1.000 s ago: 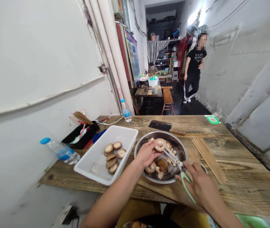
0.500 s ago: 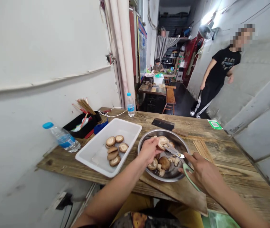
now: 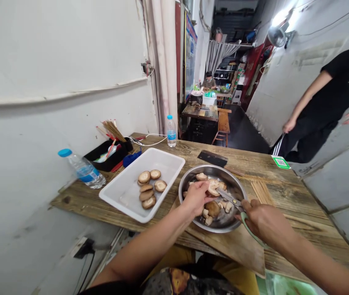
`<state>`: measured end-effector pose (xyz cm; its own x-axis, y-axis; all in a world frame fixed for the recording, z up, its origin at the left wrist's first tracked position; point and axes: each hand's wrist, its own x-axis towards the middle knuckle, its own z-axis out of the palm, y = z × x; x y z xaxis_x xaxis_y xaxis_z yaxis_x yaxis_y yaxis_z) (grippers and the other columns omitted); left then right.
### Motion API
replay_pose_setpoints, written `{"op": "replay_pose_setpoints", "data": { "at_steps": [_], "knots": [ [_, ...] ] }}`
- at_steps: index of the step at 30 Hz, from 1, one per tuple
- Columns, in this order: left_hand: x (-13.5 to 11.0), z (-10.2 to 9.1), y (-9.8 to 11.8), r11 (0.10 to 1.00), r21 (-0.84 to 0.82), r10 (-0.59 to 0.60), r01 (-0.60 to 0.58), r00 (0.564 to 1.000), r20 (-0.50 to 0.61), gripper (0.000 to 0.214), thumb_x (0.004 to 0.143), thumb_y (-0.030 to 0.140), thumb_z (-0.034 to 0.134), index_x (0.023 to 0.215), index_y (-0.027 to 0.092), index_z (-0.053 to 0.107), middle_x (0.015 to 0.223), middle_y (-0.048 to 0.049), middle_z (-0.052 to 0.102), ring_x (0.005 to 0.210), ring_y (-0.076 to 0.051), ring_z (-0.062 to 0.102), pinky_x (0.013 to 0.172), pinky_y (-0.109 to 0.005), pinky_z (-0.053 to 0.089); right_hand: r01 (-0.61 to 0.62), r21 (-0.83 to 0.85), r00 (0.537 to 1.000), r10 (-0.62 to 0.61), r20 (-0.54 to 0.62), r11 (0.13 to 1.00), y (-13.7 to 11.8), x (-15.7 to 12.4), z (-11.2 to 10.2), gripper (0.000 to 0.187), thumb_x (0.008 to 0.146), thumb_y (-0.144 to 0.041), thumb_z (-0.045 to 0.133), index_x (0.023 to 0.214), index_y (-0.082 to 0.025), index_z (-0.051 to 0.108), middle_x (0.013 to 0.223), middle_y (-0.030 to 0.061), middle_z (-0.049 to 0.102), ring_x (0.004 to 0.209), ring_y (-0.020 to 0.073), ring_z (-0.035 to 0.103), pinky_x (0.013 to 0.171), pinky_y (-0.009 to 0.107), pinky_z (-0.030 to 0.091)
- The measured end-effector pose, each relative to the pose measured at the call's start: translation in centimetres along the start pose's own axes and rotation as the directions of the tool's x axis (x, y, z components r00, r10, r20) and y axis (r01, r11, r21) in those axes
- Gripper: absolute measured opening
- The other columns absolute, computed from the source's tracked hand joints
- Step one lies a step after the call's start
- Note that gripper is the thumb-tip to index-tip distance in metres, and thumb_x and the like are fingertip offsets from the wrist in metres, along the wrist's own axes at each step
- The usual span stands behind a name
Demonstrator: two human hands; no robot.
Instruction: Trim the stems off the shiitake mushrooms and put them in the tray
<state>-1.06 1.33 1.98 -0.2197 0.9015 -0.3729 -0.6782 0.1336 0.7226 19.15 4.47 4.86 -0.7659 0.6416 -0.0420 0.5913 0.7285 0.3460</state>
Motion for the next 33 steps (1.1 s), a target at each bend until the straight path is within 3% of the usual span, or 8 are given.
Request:
{"op": "replay_pose_setpoints", "data": {
  "at_steps": [4,9,15,21,25,27,30,33],
  "knots": [
    [0.5,-0.6,0.1,0.990,-0.070,-0.122,0.123,0.992,0.026,0.005,0.080,0.009,0.053,0.080,0.011,0.057,0.073,-0.0060,0.065,0.069,-0.016,0.063,0.077,-0.045,0.052,0.063,-0.064,0.997,-0.066,-0.037,0.996,1.0,0.2,0.7,0.019,0.089,-0.023,0.041,0.089,-0.013,0.057,0.065,0.0058,0.060,0.046,0.0130,0.053,0.042,0.026,0.021],
    [1.2,-2.8,1.5,0.948,0.042,-0.313,0.314,0.907,0.281,0.026,0.076,0.013,0.062,0.102,0.014,0.059,0.090,-0.0081,0.066,0.083,-0.020,0.064,0.083,-0.044,0.049,0.098,-0.099,0.985,-0.111,-0.135,0.990,2.8,0.0,0.4,0.015,0.087,-0.022,0.044,0.094,-0.015,0.056,0.070,0.0036,0.058,0.053,0.0144,0.056,0.044,0.025,0.028],
    [1.1,-3.7,2.2,0.939,0.212,-0.343,0.271,0.702,0.624,0.060,0.062,0.005,0.072,0.118,0.018,0.055,0.113,-0.0096,0.060,0.097,-0.021,0.061,0.087,-0.037,0.046,0.169,-0.199,0.931,-0.222,-0.289,0.965,5.7,-0.2,-0.6,0.027,0.082,-0.018,0.050,0.109,-0.020,0.053,0.083,0.0035,0.056,0.075,0.0185,0.054,0.062,0.029,0.038],
    [-0.5,-2.7,2.2,0.971,0.182,-0.237,0.153,0.698,0.676,0.055,0.062,0.008,0.074,0.112,0.020,0.054,0.113,-0.0077,0.056,0.094,-0.019,0.061,0.078,-0.031,0.049,0.248,-0.246,0.870,-0.327,-0.369,0.937,7.7,-0.8,-1.0,0.033,0.081,-0.013,0.045,0.113,-0.018,0.051,0.081,0.0036,0.052,0.075,0.0182,0.049,0.064,0.029,0.037],
    [-1.1,-2.5,2.2,0.926,0.295,-0.373,0.234,0.475,0.797,0.056,0.065,0.019,0.075,0.111,0.024,0.043,0.106,-0.0074,0.059,0.091,-0.026,0.065,0.075,-0.040,0.051,0.325,-0.278,0.842,-0.411,-0.349,0.904,7.9,-1.1,-2.4,0.031,0.087,-0.015,0.039,0.116,-0.016,0.051,0.082,0.0050,0.053,0.077,0.0191,0.049,0.067,0.030,0.039],
    [-1.3,-2.5,2.1,0.920,0.317,-0.388,0.232,0.417,0.822,0.061,0.066,0.021,0.075,0.114,0.027,0.039,0.104,-0.0068,0.059,0.089,-0.027,0.066,0.074,-0.040,0.051,0.376,-0.282,0.830,-0.456,-0.321,0.883,8.5,-1.2,-3.3,0.031,0.089,-0.017,0.037,0.118,-0.016,0.051,0.083,0.0055,0.054,0.079,0.0195,0.049,0.070,0.032,0.040],
    [-1.7,-2.4,2.2,0.931,0.314,-0.364,0.184,0.418,0.833,0.079,0.066,0.018,0.075,0.129,0.031,0.030,0.104,-0.0070,0.060,0.092,-0.025,0.065,0.080,-0.041,0.049,0.414,-0.255,0.811,-0.482,-0.331,0.874,9.7,-1.2,-4.1,0.034,0.091,-0.016,0.032,0.120,-0.017,0.050,0.085,0.0065,0.056,0.082,0.0204,0.051,0.075,0.034,0.041],
    [-2.2,-2.1,2.3,0.969,0.216,-0.246,0.119,0.543,0.803,0.090,0.065,0.014,0.075,0.139,0.029,0.025,0.104,-0.0088,0.061,0.102,-0.024,0.061,0.089,-0.041,0.044,0.367,-0.216,0.820,-0.424,-0.384,0.905,10.3,-1.4,-3.9,0.034,0.091,-0.020,0.031,0.119,-0.017,0.051,0.086,0.0075,0.058,0.080,0.0208,0.053,0.070,0.033,0.044]
  ]
}}
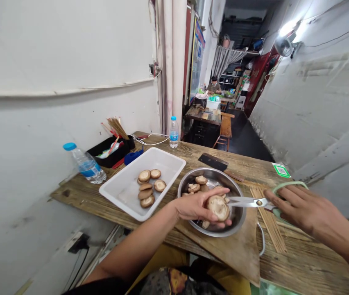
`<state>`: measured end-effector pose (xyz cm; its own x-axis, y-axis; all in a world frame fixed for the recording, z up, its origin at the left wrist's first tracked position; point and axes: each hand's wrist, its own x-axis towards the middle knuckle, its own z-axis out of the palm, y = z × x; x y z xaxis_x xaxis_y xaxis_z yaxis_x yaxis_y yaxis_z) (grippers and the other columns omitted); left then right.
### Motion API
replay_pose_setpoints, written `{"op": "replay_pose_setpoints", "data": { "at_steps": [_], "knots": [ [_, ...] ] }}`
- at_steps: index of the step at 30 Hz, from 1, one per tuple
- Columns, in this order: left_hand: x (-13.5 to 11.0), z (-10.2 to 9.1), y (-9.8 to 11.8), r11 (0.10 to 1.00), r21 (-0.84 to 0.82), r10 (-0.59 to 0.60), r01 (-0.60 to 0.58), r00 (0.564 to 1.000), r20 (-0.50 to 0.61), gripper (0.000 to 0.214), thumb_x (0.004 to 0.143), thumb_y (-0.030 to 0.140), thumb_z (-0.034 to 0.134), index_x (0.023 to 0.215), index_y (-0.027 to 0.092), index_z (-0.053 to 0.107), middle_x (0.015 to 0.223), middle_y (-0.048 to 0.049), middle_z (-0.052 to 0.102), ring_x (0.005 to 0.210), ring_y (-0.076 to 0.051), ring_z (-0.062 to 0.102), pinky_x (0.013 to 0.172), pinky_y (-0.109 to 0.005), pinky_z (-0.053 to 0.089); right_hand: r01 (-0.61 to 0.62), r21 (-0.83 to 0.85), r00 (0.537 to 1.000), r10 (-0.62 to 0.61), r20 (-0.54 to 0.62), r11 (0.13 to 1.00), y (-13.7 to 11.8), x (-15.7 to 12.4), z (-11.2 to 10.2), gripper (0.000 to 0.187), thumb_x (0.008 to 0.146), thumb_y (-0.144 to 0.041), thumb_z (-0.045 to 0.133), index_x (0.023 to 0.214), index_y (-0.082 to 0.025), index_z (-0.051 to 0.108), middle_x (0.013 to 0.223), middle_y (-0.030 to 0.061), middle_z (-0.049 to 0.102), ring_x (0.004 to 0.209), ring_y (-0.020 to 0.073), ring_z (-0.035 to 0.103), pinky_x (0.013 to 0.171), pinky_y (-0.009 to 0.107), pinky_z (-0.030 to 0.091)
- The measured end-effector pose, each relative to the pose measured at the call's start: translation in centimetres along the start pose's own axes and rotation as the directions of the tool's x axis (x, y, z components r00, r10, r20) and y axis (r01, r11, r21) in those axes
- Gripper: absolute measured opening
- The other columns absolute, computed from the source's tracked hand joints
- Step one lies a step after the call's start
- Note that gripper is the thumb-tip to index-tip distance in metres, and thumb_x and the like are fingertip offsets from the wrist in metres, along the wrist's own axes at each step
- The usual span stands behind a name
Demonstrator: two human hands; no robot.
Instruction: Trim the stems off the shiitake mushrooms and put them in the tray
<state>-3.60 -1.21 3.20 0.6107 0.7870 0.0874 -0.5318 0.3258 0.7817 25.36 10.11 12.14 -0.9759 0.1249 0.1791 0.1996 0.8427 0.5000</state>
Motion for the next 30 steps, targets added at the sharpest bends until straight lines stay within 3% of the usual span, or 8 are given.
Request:
{"op": "replay_pose_setpoints", "data": {
  "at_steps": [3,5,8,12,17,22,30],
  "knots": [
    [0.2,0.5,-0.1,0.974,-0.051,0.206,-0.219,0.961,-0.186,0.083,0.066,0.010,0.073,0.136,0.029,0.033,0.118,-0.0097,0.055,0.114,-0.023,0.052,0.098,-0.042,0.037,-0.173,0.076,0.984,0.175,-0.016,0.982,-1.8,-0.2,0.6,0.035,0.091,-0.036,0.038,0.117,-0.016,0.050,0.089,0.0090,0.058,0.074,0.0184,0.056,0.062,0.029,0.046],
    [0.4,0.6,-0.3,0.944,-0.100,0.281,-0.315,0.925,-0.257,0.073,0.070,0.010,0.069,0.133,0.032,0.038,0.131,-0.0082,0.047,0.117,-0.022,0.049,0.101,-0.042,0.034,-0.272,0.152,0.962,0.273,0.015,0.950,-3.9,0.0,0.9,0.039,0.089,-0.042,0.043,0.117,-0.015,0.050,0.091,0.0089,0.058,0.073,0.0170,0.057,0.062,0.028,0.048],
    [0.6,0.8,-0.6,0.908,-0.171,0.311,-0.383,0.888,-0.339,0.061,0.077,0.012,0.060,0.132,0.031,0.042,0.139,-0.0078,0.040,0.118,-0.021,0.048,0.103,-0.042,0.032,-0.340,0.176,0.940,0.333,0.069,0.924,-6.9,0.5,1.3,0.040,0.089,-0.043,0.043,0.116,-0.015,0.050,0.087,0.0068,0.057,0.069,0.0164,0.059,0.058,0.028,0.048],
    [0.8,1.1,-0.9,0.857,-0.229,0.353,-0.462,0.849,-0.394,0.051,0.085,0.015,0.051,0.135,0.024,0.040,0.136,-0.0121,0.045,0.120,-0.022,0.047,0.105,-0.043,0.029,-0.369,0.078,0.929,0.368,0.035,0.926,-8.7,1.2,1.7,0.041,0.089,-0.045,0.040,0.117,-0.016,0.049,0.082,0.0047,0.056,0.063,0.0170,0.059,0.049,0.028,0.043],
    [0.8,1.8,-0.7,0.837,-0.240,0.373,-0.492,0.833,-0.408,0.049,0.087,0.016,0.048,0.136,0.018,0.038,0.131,-0.0154,0.049,0.121,-0.025,0.047,0.104,-0.046,0.030,-0.383,0.079,0.923,0.379,0.064,0.920,-8.9,1.8,1.3,0.043,0.090,-0.047,0.039,0.118,-0.016,0.048,0.082,0.0039,0.055,0.060,0.0158,0.058,0.048,0.027,0.043],
    [1.0,2.3,-0.3,0.849,-0.216,0.335,-0.482,0.808,-0.484,0.050,0.085,0.017,0.051,0.134,0.018,0.040,0.124,-0.0156,0.055,0.115,-0.026,0.052,0.099,-0.048,0.037,-0.369,0.094,0.922,0.351,0.164,0.925,-8.7,2.1,0.2,0.043,0.090,-0.047,0.039,0.119,-0.016,0.047,0.085,0.0044,0.056,0.063,0.0159,0.061,0.051,0.027,0.044],
    [1.0,2.9,-0.6,0.867,-0.152,0.325,-0.475,0.770,-0.549,0.049,0.084,0.019,0.053,0.132,0.019,0.043,0.121,-0.0148,0.056,0.112,-0.026,0.054,0.096,-0.048,0.040,-0.314,-0.007,0.919,0.306,0.250,0.949,-8.8,2.5,0.0,0.042,0.090,-0.047,0.038,0.113,-0.013,0.048,0.074,0.0030,0.056,0.049,0.0177,0.058,0.041,0.028,0.032]
  ]
}}
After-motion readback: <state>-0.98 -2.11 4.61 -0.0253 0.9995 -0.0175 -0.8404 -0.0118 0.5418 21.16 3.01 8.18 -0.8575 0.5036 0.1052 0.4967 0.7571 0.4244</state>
